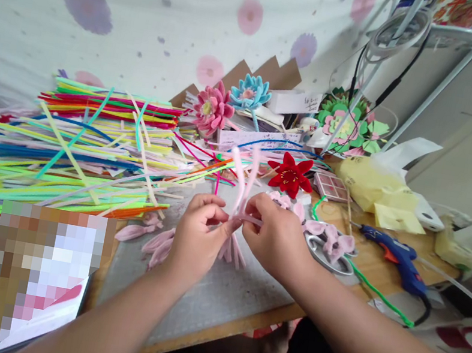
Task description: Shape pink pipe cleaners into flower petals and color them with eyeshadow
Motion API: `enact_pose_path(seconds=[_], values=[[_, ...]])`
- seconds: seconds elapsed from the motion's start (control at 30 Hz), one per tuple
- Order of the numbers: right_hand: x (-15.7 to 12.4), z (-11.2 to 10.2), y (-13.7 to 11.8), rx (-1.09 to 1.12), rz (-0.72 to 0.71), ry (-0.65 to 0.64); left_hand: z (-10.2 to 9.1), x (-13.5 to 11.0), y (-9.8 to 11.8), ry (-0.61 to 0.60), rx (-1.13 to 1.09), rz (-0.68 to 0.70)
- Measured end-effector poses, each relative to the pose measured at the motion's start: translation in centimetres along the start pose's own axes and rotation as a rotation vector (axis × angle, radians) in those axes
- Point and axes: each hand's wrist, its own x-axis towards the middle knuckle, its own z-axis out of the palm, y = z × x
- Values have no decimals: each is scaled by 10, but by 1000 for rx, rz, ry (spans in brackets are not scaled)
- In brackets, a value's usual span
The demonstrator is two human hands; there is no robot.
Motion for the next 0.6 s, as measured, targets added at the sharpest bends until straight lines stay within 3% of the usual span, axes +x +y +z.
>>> enact_pose_path(seconds=[0.2,0.37,0.47,0.6], values=[[5,-4,-3,-310,-111,-41,-1,0,0,-11,-33,2],[11,-5,-8,-345,-142,-105,-2,1,-3,77,-27,35],[10,-4,-12,-181,-181,-109,-3,2,-8,67,-64,-1],[7,0,-13,256,-253,-18,-3,3,-13,33,-163,-100]])
